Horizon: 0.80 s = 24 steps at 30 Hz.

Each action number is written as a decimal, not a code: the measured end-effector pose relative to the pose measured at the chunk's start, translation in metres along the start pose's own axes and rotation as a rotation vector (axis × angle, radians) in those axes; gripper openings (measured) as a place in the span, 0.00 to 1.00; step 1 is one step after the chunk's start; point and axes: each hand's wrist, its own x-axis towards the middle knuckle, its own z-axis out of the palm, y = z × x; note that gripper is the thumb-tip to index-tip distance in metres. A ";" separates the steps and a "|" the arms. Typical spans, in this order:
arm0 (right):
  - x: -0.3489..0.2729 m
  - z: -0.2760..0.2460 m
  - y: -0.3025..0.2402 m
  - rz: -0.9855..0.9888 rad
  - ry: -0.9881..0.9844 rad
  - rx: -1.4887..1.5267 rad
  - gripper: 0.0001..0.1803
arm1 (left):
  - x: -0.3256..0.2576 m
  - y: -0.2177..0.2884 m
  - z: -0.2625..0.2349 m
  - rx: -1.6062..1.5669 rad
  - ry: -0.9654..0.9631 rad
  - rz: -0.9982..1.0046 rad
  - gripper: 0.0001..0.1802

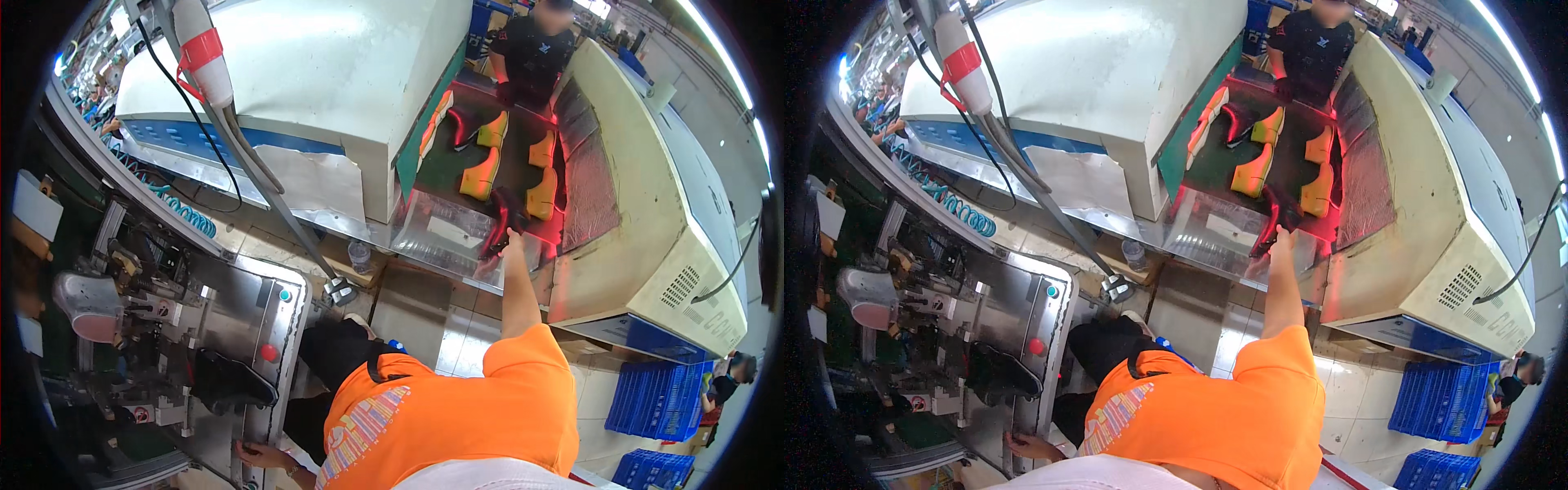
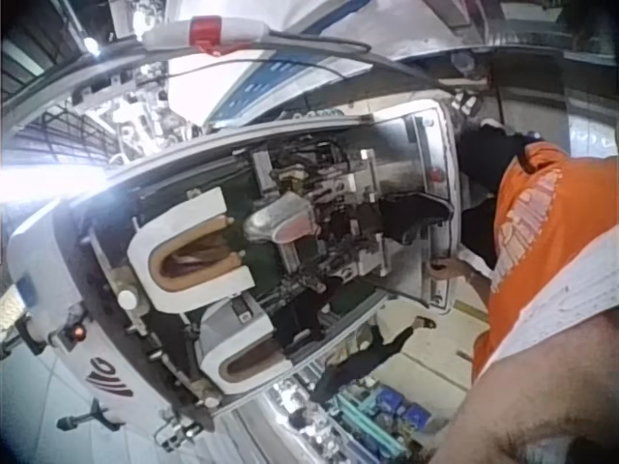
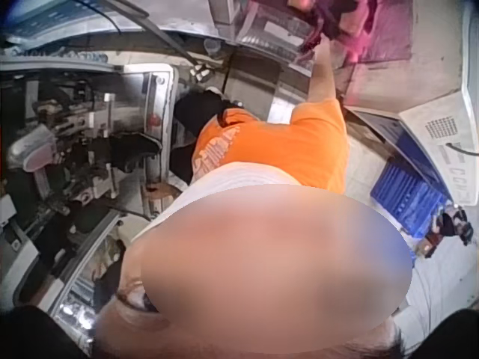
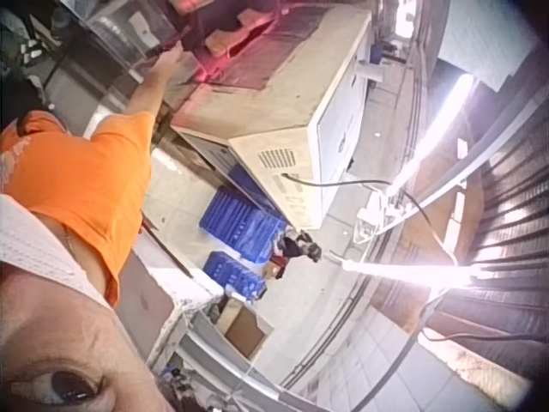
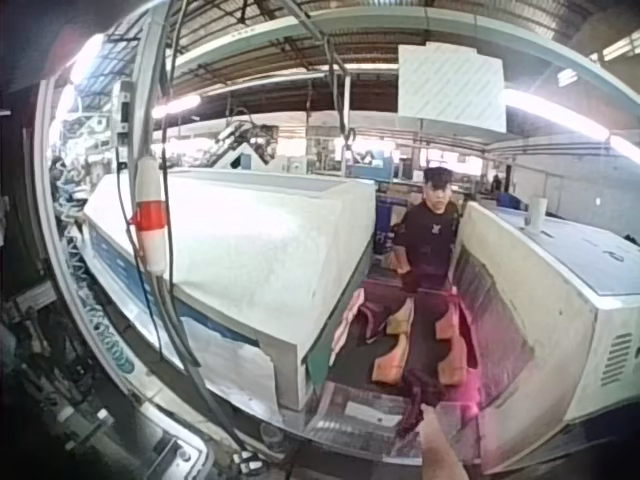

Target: The person places black shoe uppers onto a machine jig, presses a button to activate the machine, and then removes the processed shoes. The person repeats this process for multiple shoes, handling them one at a time and placing the finished items on a nearby table.

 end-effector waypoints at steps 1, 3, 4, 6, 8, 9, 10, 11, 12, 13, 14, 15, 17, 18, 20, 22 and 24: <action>0.009 -0.007 0.004 -0.179 -0.044 0.040 0.20 | 0.000 -0.003 0.004 -0.046 -0.013 0.003 0.12; -0.022 0.011 -0.014 -0.210 0.009 -0.238 0.18 | 0.002 0.000 -0.011 -0.076 0.025 -0.009 0.13; -0.039 0.021 -0.029 -0.240 0.035 -0.379 0.17 | 0.001 0.006 -0.019 -0.088 0.035 -0.042 0.13; -0.017 0.017 -0.051 -0.441 0.097 -0.400 0.15 | 0.000 0.008 -0.017 -0.146 0.013 -0.090 0.14; 0.005 0.017 -0.069 -0.621 0.147 -0.421 0.16 | 0.000 0.004 -0.009 -0.207 -0.006 -0.119 0.14; -0.002 0.024 -0.078 -0.649 0.152 -0.513 0.16 | 0.001 0.003 -0.010 -0.194 0.008 -0.123 0.15; -0.025 0.039 -0.097 -0.674 0.140 -0.601 0.16 | -0.001 0.002 -0.016 -0.174 0.035 -0.132 0.15; -0.040 0.043 -0.116 -0.707 0.151 -0.693 0.17 | -0.001 0.003 -0.015 -0.167 0.042 -0.135 0.15; -0.037 0.041 -0.125 -0.744 0.159 -0.698 0.17 | 0.001 0.008 -0.013 -0.175 0.028 -0.158 0.15; -0.034 0.037 -0.135 -0.781 0.167 -0.703 0.17 | 0.003 0.013 -0.011 -0.183 0.013 -0.181 0.15; -0.033 0.034 -0.141 -0.815 0.169 -0.707 0.17 | 0.005 0.017 -0.011 -0.187 0.004 -0.203 0.15; -0.056 0.038 -0.158 -0.795 0.119 -0.700 0.17 | 0.005 0.015 -0.012 -0.208 0.018 -0.174 0.15; -0.049 0.040 -0.163 -0.979 -0.030 -0.688 0.17 | 0.001 -0.004 -0.016 -0.221 0.050 -0.123 0.14; -0.047 0.048 -0.174 -1.094 -0.108 -0.690 0.17 | -0.001 -0.014 -0.006 -0.303 0.058 -0.095 0.15; -0.178 0.075 -0.233 -0.893 -0.541 -0.772 0.16 | 0.010 -0.004 -0.013 -0.042 0.175 0.289 0.16; -0.237 0.062 -0.253 -0.618 -0.818 -0.528 0.14 | 0.017 0.053 -0.022 -0.512 -0.040 -0.363 0.14; -0.283 0.069 -0.264 -0.773 -0.989 -0.527 0.14 | 0.023 0.060 -0.023 -0.439 0.046 -0.148 0.15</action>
